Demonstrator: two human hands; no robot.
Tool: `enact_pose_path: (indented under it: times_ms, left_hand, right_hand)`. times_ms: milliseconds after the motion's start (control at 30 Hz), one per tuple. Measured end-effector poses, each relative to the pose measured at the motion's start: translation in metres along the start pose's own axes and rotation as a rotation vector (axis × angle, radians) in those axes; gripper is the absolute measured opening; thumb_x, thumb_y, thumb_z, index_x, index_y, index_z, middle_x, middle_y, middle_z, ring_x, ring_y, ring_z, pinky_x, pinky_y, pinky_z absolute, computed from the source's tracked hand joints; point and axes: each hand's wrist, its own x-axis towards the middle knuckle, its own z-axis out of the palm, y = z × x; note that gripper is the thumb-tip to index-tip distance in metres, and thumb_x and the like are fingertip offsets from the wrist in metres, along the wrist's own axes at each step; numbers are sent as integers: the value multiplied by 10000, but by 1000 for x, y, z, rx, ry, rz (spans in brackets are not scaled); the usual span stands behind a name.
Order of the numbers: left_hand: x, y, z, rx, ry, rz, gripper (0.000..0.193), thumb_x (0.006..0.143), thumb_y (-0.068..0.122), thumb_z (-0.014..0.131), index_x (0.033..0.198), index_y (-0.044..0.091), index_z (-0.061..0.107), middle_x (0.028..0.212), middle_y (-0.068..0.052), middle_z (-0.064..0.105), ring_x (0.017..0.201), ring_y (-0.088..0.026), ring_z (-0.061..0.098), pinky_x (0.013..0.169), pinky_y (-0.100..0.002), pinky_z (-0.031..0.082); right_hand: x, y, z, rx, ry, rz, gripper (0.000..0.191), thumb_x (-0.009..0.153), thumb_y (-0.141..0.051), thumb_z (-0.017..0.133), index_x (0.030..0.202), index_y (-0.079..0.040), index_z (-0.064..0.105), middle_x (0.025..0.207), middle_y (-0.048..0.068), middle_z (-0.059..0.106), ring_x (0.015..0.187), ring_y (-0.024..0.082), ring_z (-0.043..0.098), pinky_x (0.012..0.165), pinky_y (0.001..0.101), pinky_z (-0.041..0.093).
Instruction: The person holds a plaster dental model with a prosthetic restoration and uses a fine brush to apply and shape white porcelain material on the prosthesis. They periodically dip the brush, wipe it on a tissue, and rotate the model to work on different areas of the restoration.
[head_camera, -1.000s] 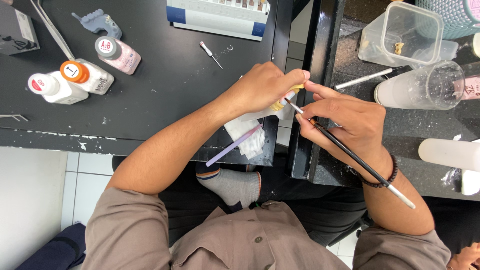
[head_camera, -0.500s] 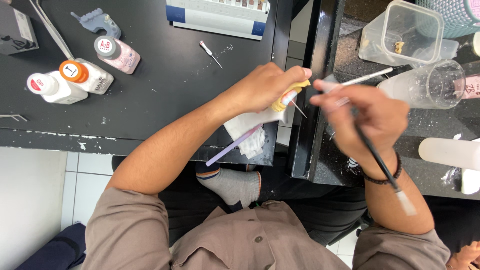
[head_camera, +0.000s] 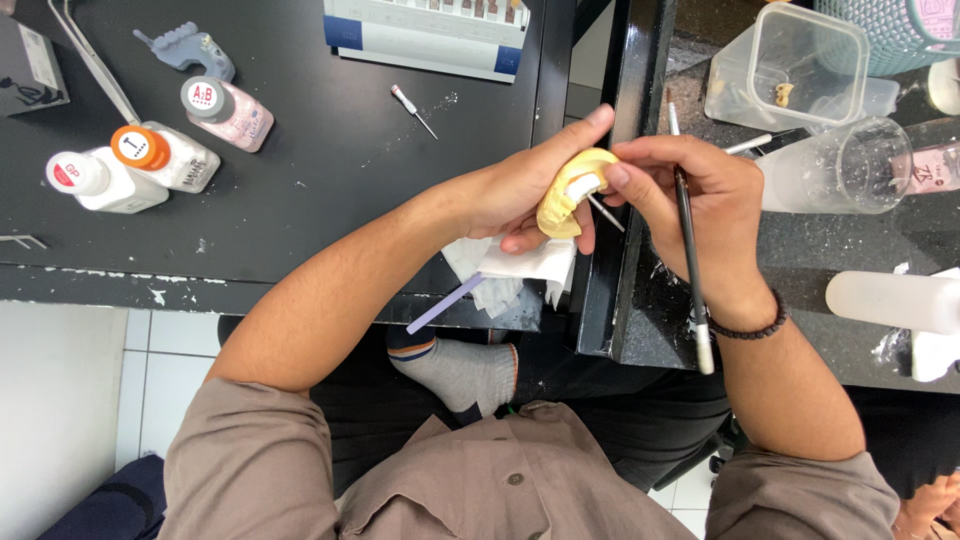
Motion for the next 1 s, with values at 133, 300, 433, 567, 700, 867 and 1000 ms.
enact_pose_path:
  times_ms: [133,300,433,567,700,867,1000]
  left_hand:
    - [-2,2,-1,-82,-89,37,1051,905,837,189,1166,-73,645,776,-162,747,341,-101,511,276,-228,396]
    - [-8,5,6,283,85,301,756,860,660,615,1250,12,623,819,-53,712,432,-81,610,350,-221,491]
    - [-9,2,13,501,239,431,643,775,382,905,1249,36,643,831,-9,739,525,-73,675,449,-217,553]
    - [-4,-6,13,791,396,863,508,901,357,911,1217,54,652,915,-18,742,721,-111,744,640,-232,575]
    - [-3,-15,9,1079,590,1097,387,976,335,862,1150,66,644,963,-47,722,787,-180,738,672,-267,571]
    - [-6,-18,4,1241,679,1171,340,974,335,844,1072,58,673,859,-35,687,660,-166,679,533,-294,489]
    - [-8,-17,2,1323,719,1178,351,945,351,853,1012,47,692,740,-26,640,532,-145,594,441,-307,416]
  right_hand:
    - [0,4,-3,-7,61,26,105,1081,-8,738,1152,64,711,1029,121,755,873,115,739,814,223,598]
    - [-1,2,-8,-92,145,-36,91,1118,-7,753,1130,73,711,978,125,760,861,114,739,760,193,586]
    - [-3,-1,-9,-250,169,-139,106,1138,-21,775,1114,64,718,957,121,769,846,114,758,739,193,590]
    - [-2,-8,-9,-435,159,-268,126,1089,-39,835,1112,41,740,946,130,772,811,133,752,691,200,549]
    - [-2,-19,-10,-542,123,-385,167,928,-18,849,1024,52,731,969,191,788,723,177,708,626,251,502]
    - [-4,-24,-11,-430,51,-437,162,1042,-67,783,1144,21,692,1126,204,762,936,245,776,775,272,590]
    - [-10,-25,-14,-285,139,-399,161,1077,-87,739,1175,23,674,1109,191,743,923,243,769,784,279,602]
